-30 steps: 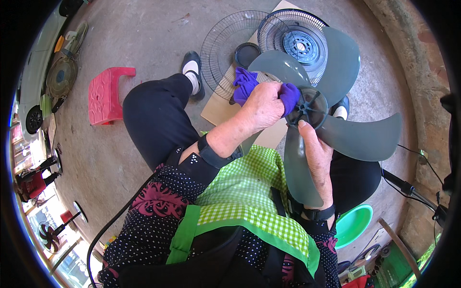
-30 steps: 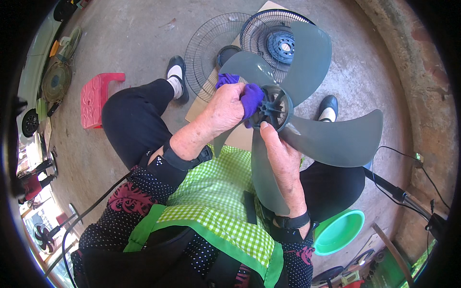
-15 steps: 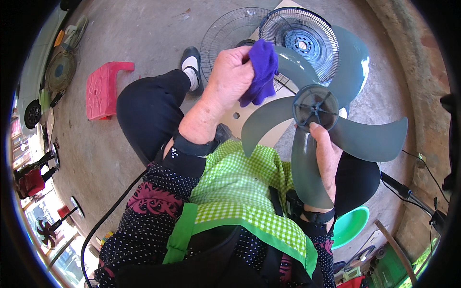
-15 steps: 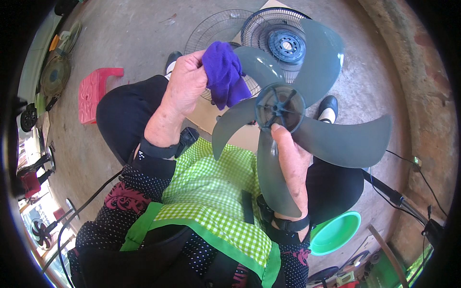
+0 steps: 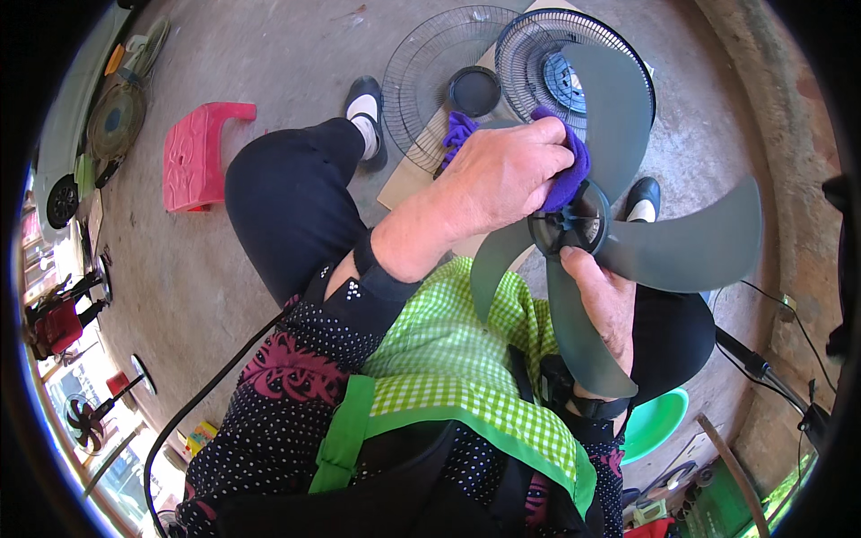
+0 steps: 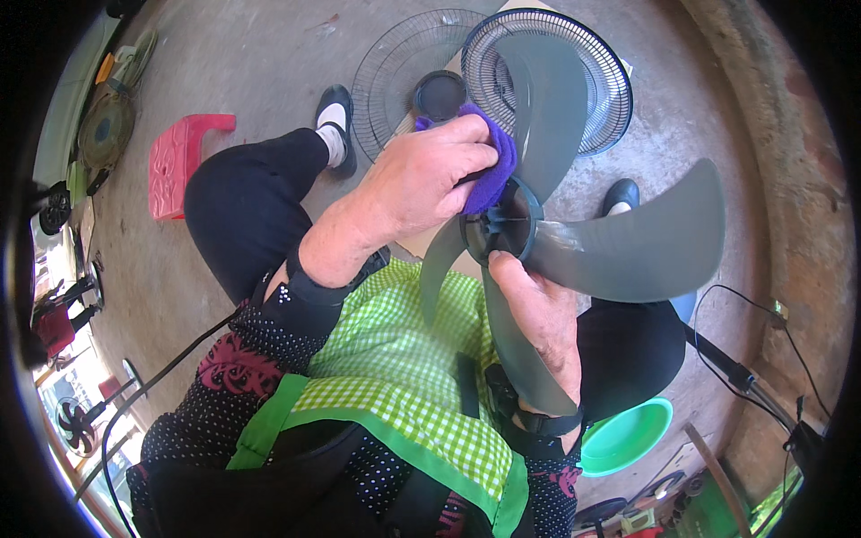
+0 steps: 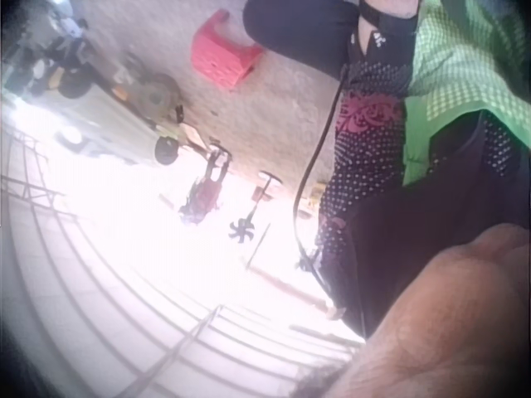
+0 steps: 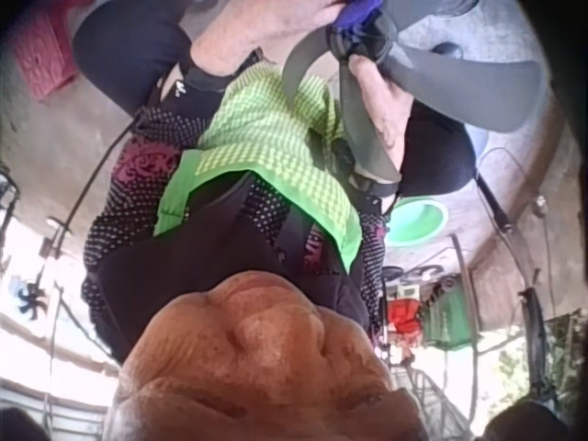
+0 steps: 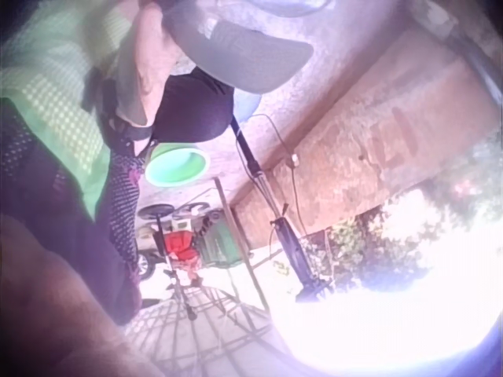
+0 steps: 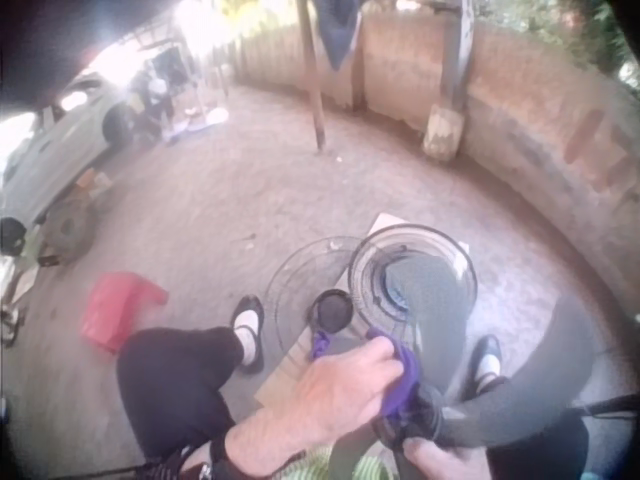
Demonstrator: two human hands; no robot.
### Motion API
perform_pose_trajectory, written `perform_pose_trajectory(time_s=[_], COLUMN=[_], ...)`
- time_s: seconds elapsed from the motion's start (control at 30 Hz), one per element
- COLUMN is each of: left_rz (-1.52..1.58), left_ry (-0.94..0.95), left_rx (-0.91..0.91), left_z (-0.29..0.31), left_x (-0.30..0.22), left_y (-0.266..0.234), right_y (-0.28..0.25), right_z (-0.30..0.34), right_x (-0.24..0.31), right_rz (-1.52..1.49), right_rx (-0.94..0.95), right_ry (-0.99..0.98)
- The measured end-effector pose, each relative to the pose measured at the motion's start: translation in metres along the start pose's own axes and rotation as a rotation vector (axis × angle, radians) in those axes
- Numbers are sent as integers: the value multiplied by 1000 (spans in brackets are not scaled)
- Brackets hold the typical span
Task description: The person sits on the floor and wipes a fan blade and a small black plastic ring with a purple cloth. They rotate the blade to clean all surfaces and then clean the ring before placing both items on a cardboard sheet.
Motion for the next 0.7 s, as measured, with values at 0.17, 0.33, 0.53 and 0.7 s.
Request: perform_pose_trajectory(time_s=[0.17,0.33,0.53,0.7], left_rz=[10,115,215,856], left_ry=[61,63,45,-403], left_rx=[-71,-38,-61,-26], left_z=[-1,-1,-5,-1], left_x=[-1,1,3,33], left_y=[3,6,-5,-8], right_y=[8,8,9,5], right_z=[4,5,0,-1], right_x=[8,4,4,9], right_rz=[39,-35,-61,-189], right_rx=[22,-5,29,-36], right_ry=[-64,-19,-53,-9])
Point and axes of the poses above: each hand's wrist, its own z-axis away from the middle knuckle, its own y-axis out of the palm, x = y × z, the point moved 7 cm from there along -z, towards the middle knuckle, and after that the axes turned 15 degrees about -z, right-handed, at the moved point
